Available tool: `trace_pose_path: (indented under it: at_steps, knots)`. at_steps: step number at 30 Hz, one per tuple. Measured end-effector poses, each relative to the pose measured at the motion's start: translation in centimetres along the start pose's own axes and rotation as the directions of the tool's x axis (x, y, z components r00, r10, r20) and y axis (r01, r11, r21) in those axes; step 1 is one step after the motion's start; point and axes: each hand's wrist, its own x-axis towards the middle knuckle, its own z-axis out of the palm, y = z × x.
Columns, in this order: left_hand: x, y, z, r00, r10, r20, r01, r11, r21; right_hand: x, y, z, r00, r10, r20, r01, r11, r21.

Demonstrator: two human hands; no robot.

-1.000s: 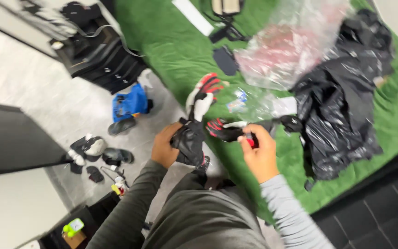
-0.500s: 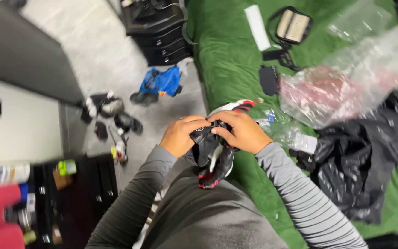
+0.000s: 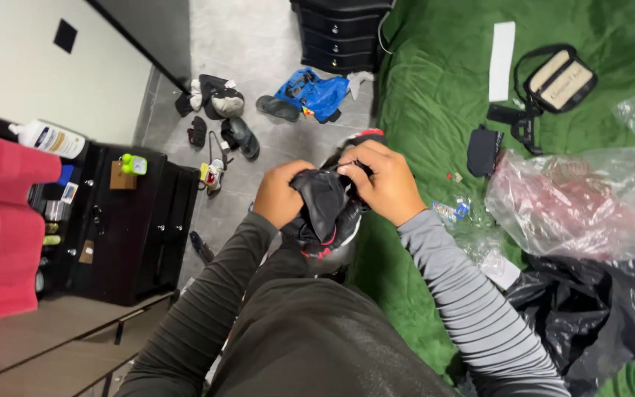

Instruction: Gather objects, inspect items, and place trash into a large black bag in a bedroom.

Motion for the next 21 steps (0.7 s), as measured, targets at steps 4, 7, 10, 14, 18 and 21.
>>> trace_pose_path:
  at_steps: [4, 7, 10, 14, 18, 21]
  knots:
    - [-0.8, -2.7, -1.0, 0.991, -0.095, -0.098, 0.080, 0.985, -0.152, 0.5, -2.0, 1.3, 0.999, -0.044, -0.019, 0.044, 0.999, 0.000]
    - [-1.4, -4.8, -1.8, 0.986, -0.095, -0.136, 0.062, 0.971, -0.232, 0.7, -2.8, 2.4, 0.997, -0.053, -0.053, 0.054, 0.998, 0.013]
    - [-1.6, -7.7, -2.2, 0.982, -0.154, -0.108, 0.101, 0.918, -0.383, 1.1, -3.3, 3.0, 0.996, -0.052, -0.072, 0.053, 0.998, 0.014]
    - [-1.7, -10.4, -2.5, 0.959, -0.270, -0.086, 0.166, 0.781, -0.602, 1.7, -4.3, 4.3, 0.996, -0.063, -0.061, 0.063, 0.998, -0.007]
    - [-1.8, -10.2, -3.4, 0.930, -0.366, -0.035, 0.217, 0.624, -0.751, 1.8, -5.2, 5.9, 0.996, -0.059, -0.068, 0.056, 0.997, -0.044]
    - [-2.0, -10.6, -4.3, 0.892, -0.446, 0.076, 0.292, 0.439, -0.850, 1.7, -5.1, 7.4, 0.997, -0.049, -0.063, 0.046, 0.997, -0.056]
